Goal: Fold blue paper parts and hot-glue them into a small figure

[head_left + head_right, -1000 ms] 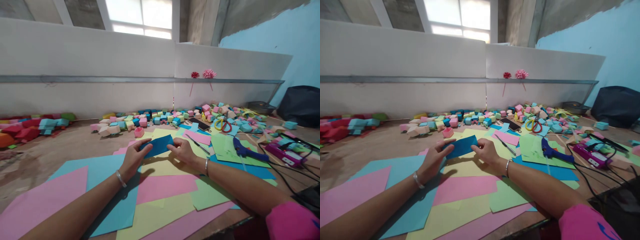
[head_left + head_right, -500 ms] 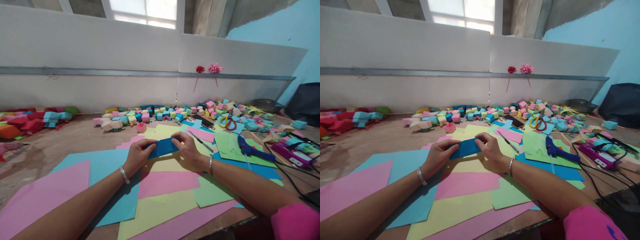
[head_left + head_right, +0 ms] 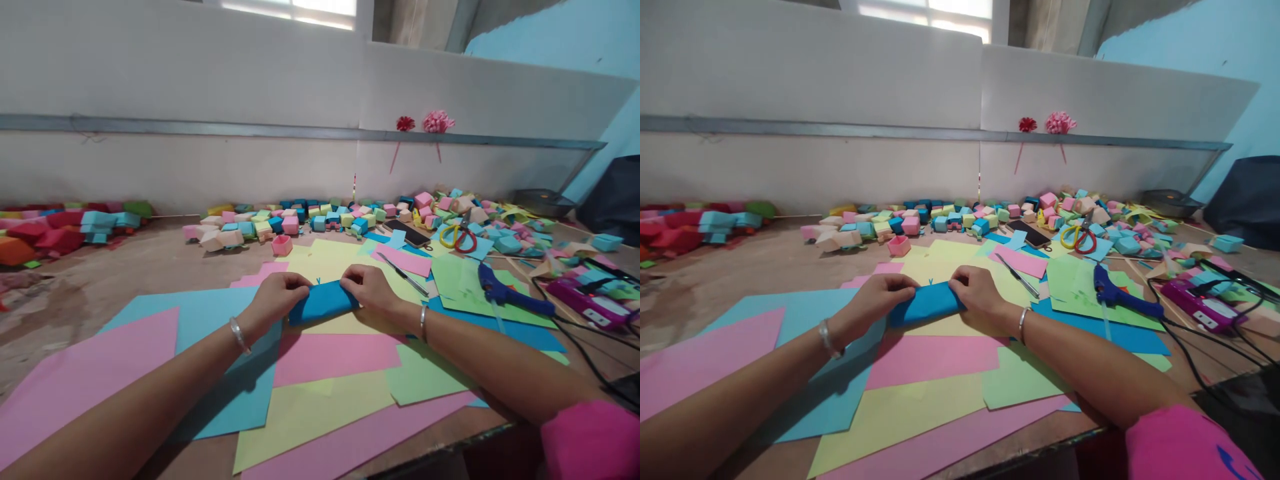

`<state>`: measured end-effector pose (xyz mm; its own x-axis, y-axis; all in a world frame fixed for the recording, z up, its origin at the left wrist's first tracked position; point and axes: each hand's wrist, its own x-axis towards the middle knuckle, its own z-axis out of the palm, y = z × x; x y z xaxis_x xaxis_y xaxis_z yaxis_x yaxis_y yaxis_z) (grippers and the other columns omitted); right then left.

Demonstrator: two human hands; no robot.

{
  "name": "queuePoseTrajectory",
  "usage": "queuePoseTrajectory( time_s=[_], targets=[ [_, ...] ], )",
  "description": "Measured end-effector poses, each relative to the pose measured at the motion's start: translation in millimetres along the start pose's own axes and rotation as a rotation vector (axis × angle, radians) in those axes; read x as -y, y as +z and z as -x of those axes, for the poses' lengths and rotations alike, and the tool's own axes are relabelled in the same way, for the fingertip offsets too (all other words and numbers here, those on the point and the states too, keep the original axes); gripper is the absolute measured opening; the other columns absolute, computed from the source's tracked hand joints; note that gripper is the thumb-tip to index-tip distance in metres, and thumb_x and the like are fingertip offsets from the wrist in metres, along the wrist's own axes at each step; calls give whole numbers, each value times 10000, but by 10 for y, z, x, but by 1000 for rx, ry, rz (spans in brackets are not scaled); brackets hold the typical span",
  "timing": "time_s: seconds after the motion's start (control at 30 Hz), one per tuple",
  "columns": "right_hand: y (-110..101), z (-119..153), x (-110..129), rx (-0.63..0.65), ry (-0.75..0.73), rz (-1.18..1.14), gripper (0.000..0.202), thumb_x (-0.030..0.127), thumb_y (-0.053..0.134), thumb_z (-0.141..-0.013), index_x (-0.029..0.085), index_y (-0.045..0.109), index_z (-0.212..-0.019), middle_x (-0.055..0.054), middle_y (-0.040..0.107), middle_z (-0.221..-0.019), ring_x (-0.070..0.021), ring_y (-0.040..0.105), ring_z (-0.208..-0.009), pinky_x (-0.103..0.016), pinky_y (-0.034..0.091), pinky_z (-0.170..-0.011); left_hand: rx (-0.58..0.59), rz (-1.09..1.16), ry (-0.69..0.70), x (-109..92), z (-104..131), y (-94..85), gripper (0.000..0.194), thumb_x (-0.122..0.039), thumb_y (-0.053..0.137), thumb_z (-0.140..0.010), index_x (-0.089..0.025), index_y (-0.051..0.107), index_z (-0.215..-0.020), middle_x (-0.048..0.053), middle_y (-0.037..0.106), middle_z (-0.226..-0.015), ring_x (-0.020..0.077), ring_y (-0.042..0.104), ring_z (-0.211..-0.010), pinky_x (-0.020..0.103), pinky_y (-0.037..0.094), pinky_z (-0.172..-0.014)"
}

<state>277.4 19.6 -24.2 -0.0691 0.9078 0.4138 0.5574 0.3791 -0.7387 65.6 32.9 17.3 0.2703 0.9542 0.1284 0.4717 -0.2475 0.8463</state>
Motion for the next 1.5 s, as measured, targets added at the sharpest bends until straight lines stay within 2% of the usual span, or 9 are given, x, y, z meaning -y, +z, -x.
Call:
queuePoseTrajectory(
  time_s=[0.2,0.43,0.63,0.8,0.97,1.13,1.23,1.33,1.5],
  targets=[
    [5,11,10,24,26,180,96,205,574,-742,204,643,-675,-14,676,-718,-161,572,-671,-272,402,-631,-20,-259,99,75,-36,13,144,-244,618,-633,-250,761,-647,46,744,-766,253,631,-754,323,443,-700],
    [1,19,17,96,45,323,93,232,571,-769,211,638,-707,-15,690,-790,-166,584,-740,-265,375,-649,80,-490,173,132,-27,12,240,-211,537,-730,-210,769,-788,60,733,-831,235,632,-793,308,441,-714],
    [6,20,43,157,60,407,77,238,588,-789,206,635,-737,-30,682,-812,-172,572,-764,-267,352,-642,79,-580,214,151,1,35,242,-167,507,-780,-185,724,-885,48,677,-753,202,596,-705,291,412,-628],
    [-1,29,77,178,60,428,80,228,579,-805,202,619,-740,-27,678,-822,-165,575,-775,-262,359,-655,146,-619,291,190,5,39,324,-114,468,-813,-220,762,-895,58,622,-795,188,573,-728,298,415,-658],
    [1,22,80,185,56,434,85,210,568,-807,197,596,-728,-26,671,-812,-160,576,-764,-256,357,-640,132,-734,530,211,-3,67,363,-42,454,-789,-210,770,-854,82,593,-826,210,547,-787,315,419,-672],
    [2,21,61,195,28,435,102,210,553,-818,196,581,-721,-22,661,-802,-155,569,-747,-254,346,-628,283,-735,578,152,0,67,514,49,421,-740,-228,723,-1051,55,613,-852,166,563,-747,276,423,-654],
    [-9,25,69,196,23,444,98,205,556,-814,195,577,-719,-23,650,-788,-153,556,-729,-256,336,-621,317,-736,575,110,12,68,418,-17,433,-815,-207,718,-1054,64,602,-847,177,568,-755,286,426,-656],
    [-19,21,89,198,22,456,79,216,566,-814,197,585,-739,-21,645,-801,-147,543,-722,-256,330,-622,297,-737,595,102,17,87,292,-183,442,-916,-181,706,-1040,80,604,-866,209,573,-810,316,438,-698],
    [-20,15,107,198,29,478,78,211,553,-837,197,607,-783,-29,646,-838,-155,541,-771,-263,325,-631,311,-750,612,150,-26,94,295,-258,443,-941,-179,674,-1106,91,604,-899,225,563,-823,329,426,-691]
  ],
)
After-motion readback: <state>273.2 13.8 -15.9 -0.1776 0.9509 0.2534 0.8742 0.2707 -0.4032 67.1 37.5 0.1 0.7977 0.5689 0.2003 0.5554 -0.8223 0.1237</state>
